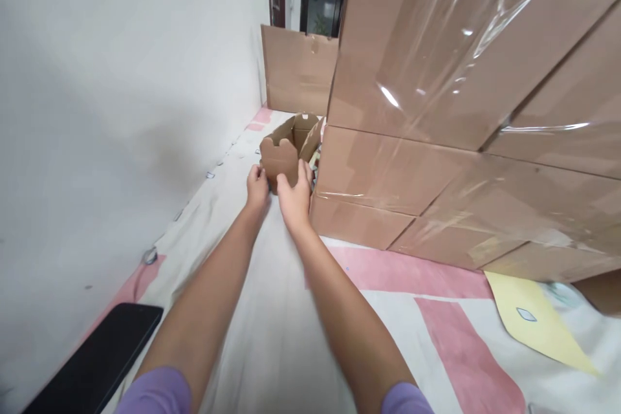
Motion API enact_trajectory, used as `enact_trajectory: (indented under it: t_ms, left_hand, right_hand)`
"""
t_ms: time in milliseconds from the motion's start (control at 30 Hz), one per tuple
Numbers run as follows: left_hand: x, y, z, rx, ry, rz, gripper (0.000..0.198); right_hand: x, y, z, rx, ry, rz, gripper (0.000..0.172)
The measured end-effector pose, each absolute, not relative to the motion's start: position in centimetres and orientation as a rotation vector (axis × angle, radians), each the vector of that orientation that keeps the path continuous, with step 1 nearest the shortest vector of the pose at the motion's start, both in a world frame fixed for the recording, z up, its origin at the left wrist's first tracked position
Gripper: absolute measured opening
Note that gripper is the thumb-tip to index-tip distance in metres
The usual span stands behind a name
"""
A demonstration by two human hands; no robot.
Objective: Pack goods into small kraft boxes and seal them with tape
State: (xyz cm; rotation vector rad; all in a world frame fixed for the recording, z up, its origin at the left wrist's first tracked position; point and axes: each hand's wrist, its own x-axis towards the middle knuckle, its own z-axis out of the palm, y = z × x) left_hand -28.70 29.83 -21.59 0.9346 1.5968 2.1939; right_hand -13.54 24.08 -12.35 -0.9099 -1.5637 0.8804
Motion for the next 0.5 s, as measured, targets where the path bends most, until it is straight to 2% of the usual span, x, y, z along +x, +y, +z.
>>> enact_trajectory:
  t_ms: [200, 400, 500]
  left_hand:
    - [-31.7, 20.4, -17.6, 0.818, 1.492, 2.357, 0.029]
    - [-28.1, 5.0, -13.5, 0.651, 1.492, 2.428, 0.028]
    - [-24.0, -1.5, -12.1, 0.653, 1.544, 2.309, 0.042]
  right_hand:
    - [-12.7, 21.2, -10.4, -0.632, -1.746, 0.959, 0.040]
    - [-8.3, 10.8, -9.7, -0.181, -2.182, 1.243, 0.010]
    - [-3.6, 4.1, -9.8, -0.088, -2.427, 1.029, 0.011]
